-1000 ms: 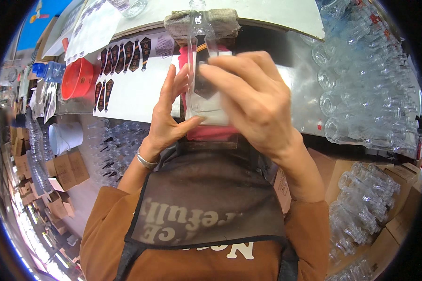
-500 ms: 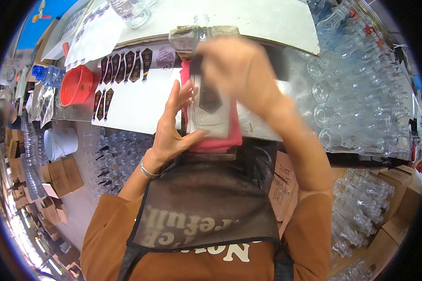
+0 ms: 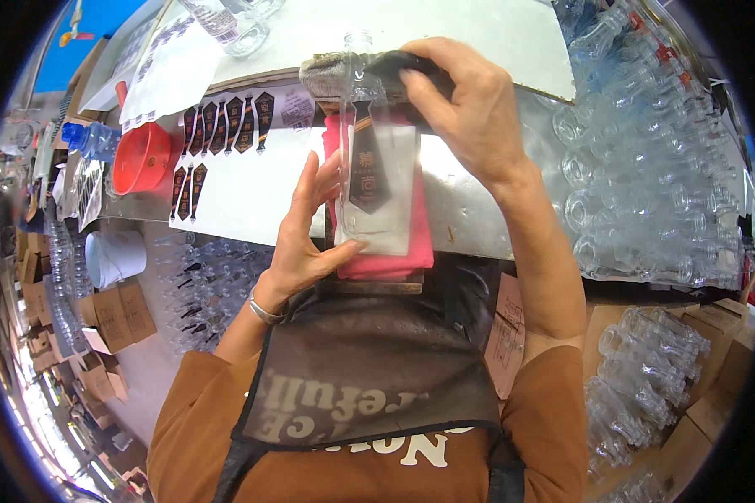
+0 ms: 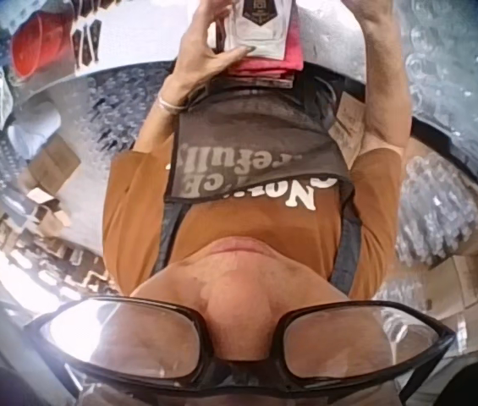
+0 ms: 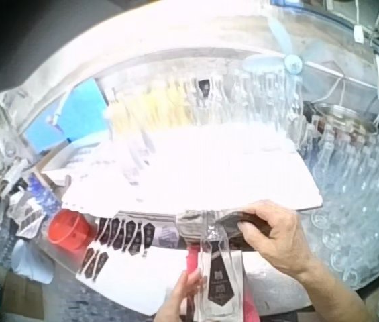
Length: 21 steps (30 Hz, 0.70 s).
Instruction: The person applies labels to clear glass bottles one by one. They pick up a bottle, smooth a label onto its surface, and place it aside before repeating the process with the next bottle.
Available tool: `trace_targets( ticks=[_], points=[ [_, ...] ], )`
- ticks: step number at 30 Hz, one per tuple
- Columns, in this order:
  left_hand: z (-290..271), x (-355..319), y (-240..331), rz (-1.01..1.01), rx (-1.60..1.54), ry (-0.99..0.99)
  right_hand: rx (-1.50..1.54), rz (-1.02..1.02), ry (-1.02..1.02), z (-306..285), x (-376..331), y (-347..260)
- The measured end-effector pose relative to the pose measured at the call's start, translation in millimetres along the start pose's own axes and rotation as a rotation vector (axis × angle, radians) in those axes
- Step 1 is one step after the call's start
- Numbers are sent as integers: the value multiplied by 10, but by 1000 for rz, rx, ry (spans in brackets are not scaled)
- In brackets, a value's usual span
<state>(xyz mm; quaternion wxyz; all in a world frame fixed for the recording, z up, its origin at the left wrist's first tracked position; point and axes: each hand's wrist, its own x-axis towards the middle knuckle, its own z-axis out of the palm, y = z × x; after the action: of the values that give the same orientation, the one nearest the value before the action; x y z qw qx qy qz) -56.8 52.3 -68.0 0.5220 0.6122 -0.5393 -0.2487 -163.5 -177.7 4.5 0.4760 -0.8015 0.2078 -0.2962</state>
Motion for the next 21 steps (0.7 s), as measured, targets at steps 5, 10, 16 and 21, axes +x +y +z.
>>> trace_targets(
  ticks=[5, 10, 16, 21],
  points=[
    [21, -26, -8, 2, 29, 25, -311, -614, -6, 98, -372, -103],
    [35, 4, 31, 7, 59, 33, -510, -699, -3, 94, -216, -136],
    [42, -18, 23, -19, 33, 48, -401, -593, -332, 89, -596, -324],
    [33, -5, 8, -2, 46, 40, -405, -580, -85, 65, -189, -154]
  ],
)
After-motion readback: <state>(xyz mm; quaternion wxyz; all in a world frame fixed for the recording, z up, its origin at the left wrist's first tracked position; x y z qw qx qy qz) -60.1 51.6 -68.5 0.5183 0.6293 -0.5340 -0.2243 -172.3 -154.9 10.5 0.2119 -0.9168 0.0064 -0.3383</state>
